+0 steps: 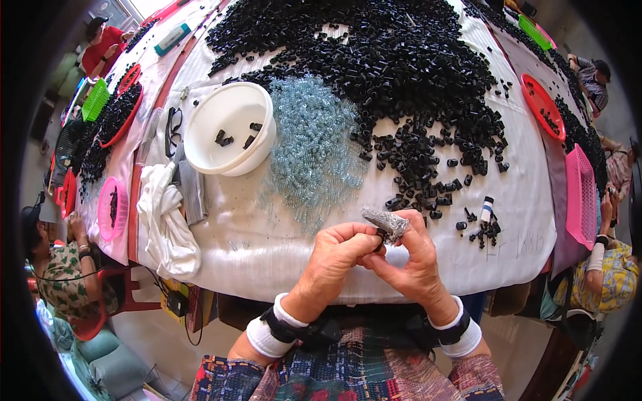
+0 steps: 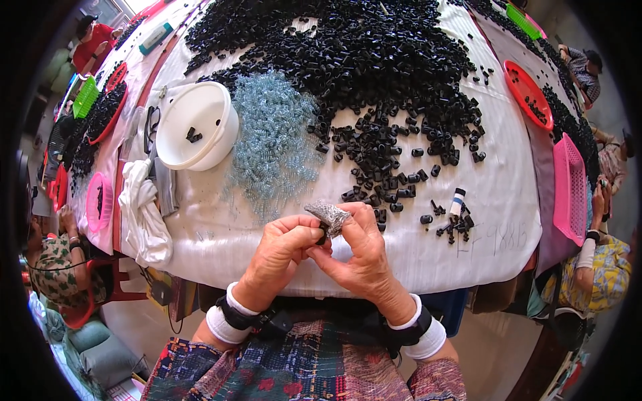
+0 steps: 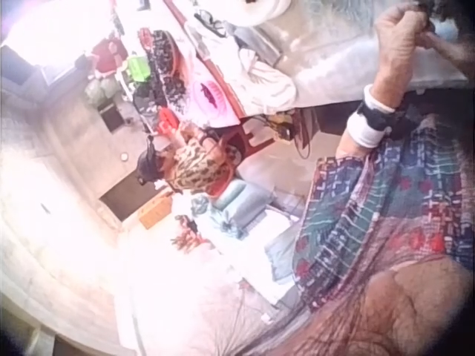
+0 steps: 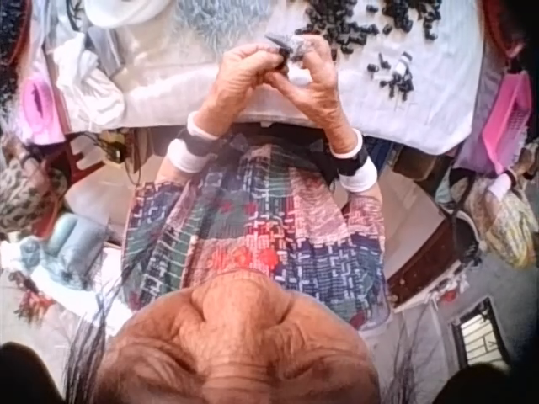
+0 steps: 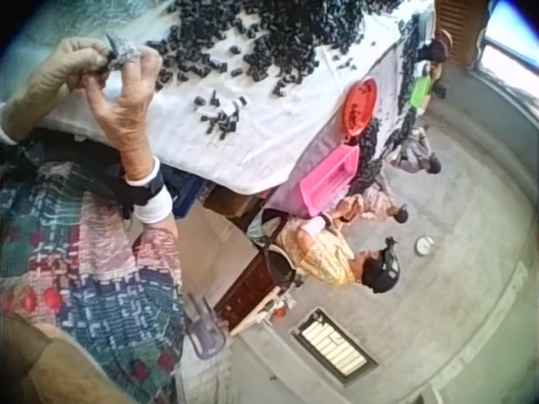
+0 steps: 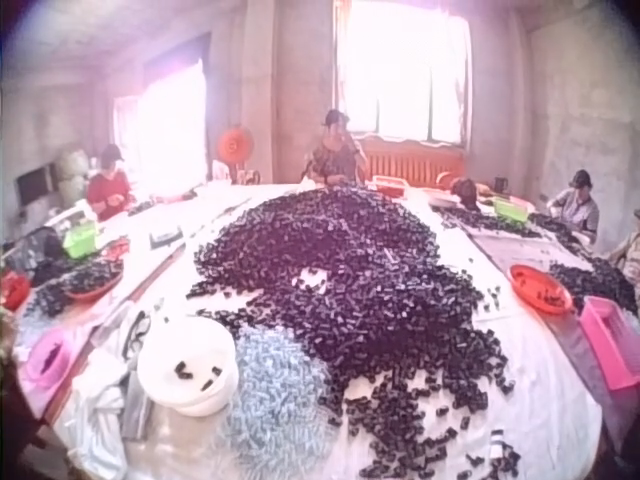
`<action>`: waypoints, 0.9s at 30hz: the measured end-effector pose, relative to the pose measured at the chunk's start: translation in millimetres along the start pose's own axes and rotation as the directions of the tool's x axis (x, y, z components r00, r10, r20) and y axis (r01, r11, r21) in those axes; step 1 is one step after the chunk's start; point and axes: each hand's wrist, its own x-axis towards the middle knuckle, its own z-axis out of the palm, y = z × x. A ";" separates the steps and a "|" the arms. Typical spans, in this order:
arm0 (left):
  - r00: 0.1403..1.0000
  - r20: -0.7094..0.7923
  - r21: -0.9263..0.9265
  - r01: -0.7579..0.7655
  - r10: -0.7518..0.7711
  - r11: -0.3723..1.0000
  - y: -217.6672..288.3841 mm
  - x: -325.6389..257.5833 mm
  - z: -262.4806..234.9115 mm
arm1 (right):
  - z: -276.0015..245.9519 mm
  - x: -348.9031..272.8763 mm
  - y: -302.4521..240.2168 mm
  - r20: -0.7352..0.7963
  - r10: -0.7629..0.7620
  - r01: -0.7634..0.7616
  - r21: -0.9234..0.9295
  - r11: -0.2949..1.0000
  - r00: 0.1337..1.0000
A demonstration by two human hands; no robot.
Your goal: Assembling and sorting small plastic components on a table in a manufacturing environment.
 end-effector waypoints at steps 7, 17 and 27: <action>0.997 0.048 -0.024 0.062 -0.061 0.998 3.1 -1.0 0.0 | 5.1 -1.9 2.9 -0.067 -0.122 0.116 -0.095 0.989 0.990; 0.998 0.009 0.013 0.059 -0.059 0.998 5.1 0.1 3.9 | 7.4 -1.2 2.2 -0.101 -0.160 0.134 -0.231 0.964 0.982; 0.999 -0.019 0.023 0.045 -0.045 0.999 2.5 -0.9 4.9 | 3.6 -3.3 3.4 -0.066 -0.132 0.121 -0.150 0.981 0.989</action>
